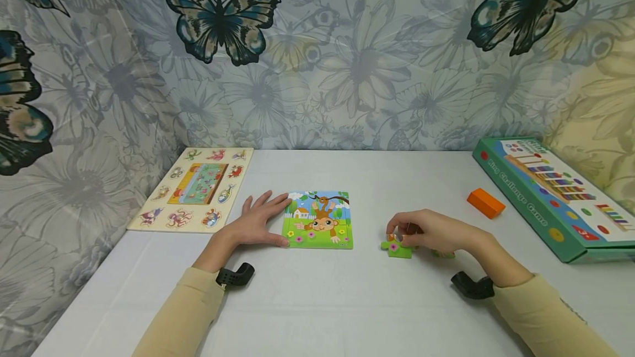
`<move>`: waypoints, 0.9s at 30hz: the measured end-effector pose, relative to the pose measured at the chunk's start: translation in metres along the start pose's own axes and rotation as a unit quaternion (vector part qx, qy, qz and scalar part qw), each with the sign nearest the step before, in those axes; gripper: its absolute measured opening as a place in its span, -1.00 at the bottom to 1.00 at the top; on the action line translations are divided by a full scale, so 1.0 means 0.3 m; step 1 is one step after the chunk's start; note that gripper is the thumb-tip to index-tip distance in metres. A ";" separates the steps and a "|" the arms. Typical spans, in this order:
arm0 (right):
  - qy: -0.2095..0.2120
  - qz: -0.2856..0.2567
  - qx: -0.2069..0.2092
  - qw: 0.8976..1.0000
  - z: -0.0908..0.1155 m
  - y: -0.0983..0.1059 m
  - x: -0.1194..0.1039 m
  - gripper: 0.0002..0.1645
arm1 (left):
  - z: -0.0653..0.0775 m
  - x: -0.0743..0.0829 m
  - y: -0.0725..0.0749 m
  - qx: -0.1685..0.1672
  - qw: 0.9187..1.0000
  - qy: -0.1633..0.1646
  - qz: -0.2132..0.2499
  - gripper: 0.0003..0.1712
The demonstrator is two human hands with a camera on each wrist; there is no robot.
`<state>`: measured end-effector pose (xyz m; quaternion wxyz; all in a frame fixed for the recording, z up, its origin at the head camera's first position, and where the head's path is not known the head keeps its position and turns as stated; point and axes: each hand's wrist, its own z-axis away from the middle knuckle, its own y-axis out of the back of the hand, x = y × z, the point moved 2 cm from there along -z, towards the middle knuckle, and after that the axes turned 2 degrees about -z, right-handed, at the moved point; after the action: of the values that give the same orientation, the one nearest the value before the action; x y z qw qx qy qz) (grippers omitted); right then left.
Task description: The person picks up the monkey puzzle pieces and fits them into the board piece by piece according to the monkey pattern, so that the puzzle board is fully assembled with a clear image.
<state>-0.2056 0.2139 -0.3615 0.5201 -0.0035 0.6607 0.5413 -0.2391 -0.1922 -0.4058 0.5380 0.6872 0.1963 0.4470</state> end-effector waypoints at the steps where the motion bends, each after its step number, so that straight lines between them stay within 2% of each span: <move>1: 0.004 -0.003 -0.001 1.000 0.000 0.000 0.000 -0.79 | 0.000 0.000 0.001 -0.001 1.000 0.000 0.001 0.21; 17: 0.024 -0.020 0.012 0.999 0.003 0.019 0.008 -0.78 | -0.003 -0.005 -0.003 -0.001 1.000 -0.002 -0.003 0.22; 27: 0.033 -0.013 0.015 0.999 -0.030 0.046 -0.003 -0.78 | -0.001 -0.006 0.000 -0.001 1.000 -0.003 -0.001 0.21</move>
<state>-0.2193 0.2127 -0.3523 0.5051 -0.0219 0.6853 0.5242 -0.2404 -0.1933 -0.4067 0.5402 0.6875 0.1950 0.4444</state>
